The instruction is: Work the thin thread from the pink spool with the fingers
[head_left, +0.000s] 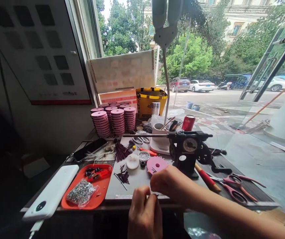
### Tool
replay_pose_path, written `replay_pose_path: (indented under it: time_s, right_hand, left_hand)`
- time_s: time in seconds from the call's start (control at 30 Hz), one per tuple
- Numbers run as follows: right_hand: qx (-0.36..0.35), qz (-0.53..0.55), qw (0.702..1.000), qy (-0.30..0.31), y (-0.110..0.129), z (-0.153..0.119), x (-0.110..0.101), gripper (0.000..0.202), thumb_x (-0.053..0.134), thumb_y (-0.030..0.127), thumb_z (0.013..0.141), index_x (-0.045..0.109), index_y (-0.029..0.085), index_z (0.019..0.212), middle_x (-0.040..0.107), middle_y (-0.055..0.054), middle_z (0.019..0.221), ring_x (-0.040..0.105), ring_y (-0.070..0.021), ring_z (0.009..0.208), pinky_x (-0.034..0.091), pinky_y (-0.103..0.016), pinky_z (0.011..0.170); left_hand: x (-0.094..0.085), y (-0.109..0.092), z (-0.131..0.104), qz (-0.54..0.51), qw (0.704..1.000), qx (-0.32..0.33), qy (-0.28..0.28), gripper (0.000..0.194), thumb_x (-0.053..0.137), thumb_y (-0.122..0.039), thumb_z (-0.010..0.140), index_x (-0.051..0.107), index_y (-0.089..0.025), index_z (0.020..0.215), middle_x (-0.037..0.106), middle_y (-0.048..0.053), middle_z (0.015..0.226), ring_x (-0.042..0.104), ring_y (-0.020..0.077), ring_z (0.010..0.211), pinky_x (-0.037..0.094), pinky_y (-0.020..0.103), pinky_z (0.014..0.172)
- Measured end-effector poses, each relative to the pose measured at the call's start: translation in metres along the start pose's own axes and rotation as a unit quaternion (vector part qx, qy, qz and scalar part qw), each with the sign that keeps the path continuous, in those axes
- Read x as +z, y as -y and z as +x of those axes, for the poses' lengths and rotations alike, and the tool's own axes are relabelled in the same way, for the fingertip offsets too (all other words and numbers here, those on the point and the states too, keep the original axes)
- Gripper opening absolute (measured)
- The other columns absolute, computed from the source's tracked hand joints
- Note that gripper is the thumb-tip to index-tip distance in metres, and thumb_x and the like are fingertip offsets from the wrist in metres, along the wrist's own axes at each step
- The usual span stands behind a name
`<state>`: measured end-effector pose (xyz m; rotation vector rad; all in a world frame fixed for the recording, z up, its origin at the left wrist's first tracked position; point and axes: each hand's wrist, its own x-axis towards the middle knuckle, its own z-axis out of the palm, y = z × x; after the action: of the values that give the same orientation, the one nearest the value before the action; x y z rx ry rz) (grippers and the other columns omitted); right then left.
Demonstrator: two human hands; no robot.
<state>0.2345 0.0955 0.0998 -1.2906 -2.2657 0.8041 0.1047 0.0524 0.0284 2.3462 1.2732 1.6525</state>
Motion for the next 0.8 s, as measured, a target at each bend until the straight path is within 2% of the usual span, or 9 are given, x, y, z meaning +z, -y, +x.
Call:
replay_pose_path:
  time_s: [0.13, 0.27, 0.37, 0.47, 0.53, 0.6, 0.67, 0.73, 0.8]
  right_hand:
    - [0.008, 0.024, 0.999, 0.035, -0.004, 0.003, -0.003, 0.014, 0.057, 0.005, 0.067, 0.068, 0.012, 0.063, 0.043, 0.006, 0.047, 0.038, -0.0061, 0.05, 0.027, -0.015, 0.044]
    - [0.011, 0.017, 0.999, 0.045, -0.009, 0.009, -0.001, 0.014, 0.057, 0.003, 0.064, 0.069, 0.012, 0.064, 0.05, 0.005, 0.05, 0.043, -0.0065, 0.051, 0.03, -0.015, 0.046]
    - [0.021, -0.003, 0.999, 0.04, -0.007, 0.006, -0.003, 0.013, 0.059, 0.004, 0.064, 0.069, 0.013, 0.063, 0.054, 0.003, 0.051, 0.045, -0.0079, 0.05, 0.032, -0.017, 0.047]
    - [-0.009, -0.055, 0.998, -0.023, -0.003, -0.014, -0.004, 0.011, 0.058, 0.009, 0.071, 0.067, 0.013, 0.076, 0.061, -0.002, 0.064, 0.05, -0.0119, 0.057, 0.037, -0.022, 0.055]
    - [-0.107, -0.111, 0.98, -0.126, -0.006, -0.036, 0.001, 0.012, 0.05, 0.012, 0.079, 0.062, 0.013, 0.082, 0.062, -0.005, 0.074, 0.051, -0.0124, 0.06, 0.039, -0.023, 0.056]
    - [-0.204, -0.155, 0.937, -0.238, -0.014, -0.059, 0.011, 0.023, 0.039, 0.014, 0.087, 0.059, 0.014, 0.074, 0.058, -0.004, 0.065, 0.047, -0.0115, 0.055, 0.037, -0.022, 0.051]
    - [-0.274, -0.184, 0.9, -0.286, -0.023, -0.077, 0.023, 0.031, 0.033, 0.015, 0.09, 0.058, 0.014, 0.073, 0.056, -0.002, 0.057, 0.045, -0.0109, 0.05, 0.036, -0.022, 0.047]
    - [-0.326, -0.218, 0.874, -0.287, -0.03, -0.087, 0.035, 0.031, 0.032, 0.014, 0.091, 0.059, 0.014, 0.076, 0.058, -0.002, 0.054, 0.045, -0.0103, 0.047, 0.037, -0.022, 0.045]
    - [-0.351, -0.246, 0.858, -0.284, -0.033, -0.09, 0.042, 0.03, 0.035, 0.01, 0.089, 0.061, 0.014, 0.074, 0.058, 0.0, 0.05, 0.045, -0.0096, 0.044, 0.037, -0.022, 0.043]
  left_hand:
    - [0.001, 0.013, -0.002, 0.031, 0.989, 0.147, 0.007, 0.019, 0.046, 0.003, 0.074, 0.057, -0.008, 0.084, 0.059, 0.011, 0.084, 0.053, 0.0159, 0.07, 0.047, 0.026, 0.067]
    - [0.004, 0.02, -0.004, 0.011, 0.984, 0.178, 0.008, 0.02, 0.05, 0.004, 0.072, 0.059, -0.008, 0.085, 0.064, 0.012, 0.079, 0.056, 0.0175, 0.07, 0.048, 0.026, 0.065]
    - [0.005, 0.011, -0.006, -0.052, 0.995, 0.089, -0.014, 0.021, 0.048, 0.003, 0.073, 0.06, -0.013, 0.078, 0.065, 0.009, 0.075, 0.055, 0.0164, 0.069, 0.046, 0.026, 0.064]
    - [0.004, -0.003, -0.007, -0.197, 0.972, -0.127, 0.026, 0.018, 0.05, -0.007, 0.074, 0.057, -0.017, 0.061, 0.061, 0.004, 0.068, 0.052, 0.0126, 0.058, 0.04, 0.022, 0.052]
    - [0.004, -0.01, -0.008, -0.33, 0.885, -0.313, 0.097, 0.016, 0.056, -0.016, 0.069, 0.056, -0.015, 0.052, 0.06, 0.003, 0.065, 0.045, 0.0073, 0.043, 0.031, 0.02, 0.039]
    - [0.004, -0.015, -0.01, -0.443, 0.751, -0.466, 0.15, 0.015, 0.063, -0.021, 0.06, 0.057, -0.013, 0.048, 0.06, 0.002, 0.062, 0.034, 0.0017, 0.032, 0.022, 0.018, 0.033]
    - [0.005, -0.018, -0.011, -0.505, 0.637, -0.56, 0.162, 0.013, 0.068, -0.02, 0.052, 0.059, -0.012, 0.047, 0.061, 0.001, 0.06, 0.031, -0.0012, 0.028, 0.018, 0.017, 0.032]
    - [0.005, -0.02, -0.012, -0.53, 0.571, -0.608, 0.155, 0.013, 0.072, -0.016, 0.046, 0.06, -0.011, 0.046, 0.062, 0.001, 0.058, 0.035, -0.0006, 0.029, 0.02, 0.016, 0.033]
    - [0.004, -0.022, -0.012, -0.537, 0.534, -0.637, 0.147, 0.014, 0.074, -0.012, 0.044, 0.06, -0.011, 0.045, 0.062, 0.001, 0.056, 0.04, 0.001, 0.033, 0.024, 0.015, 0.035]
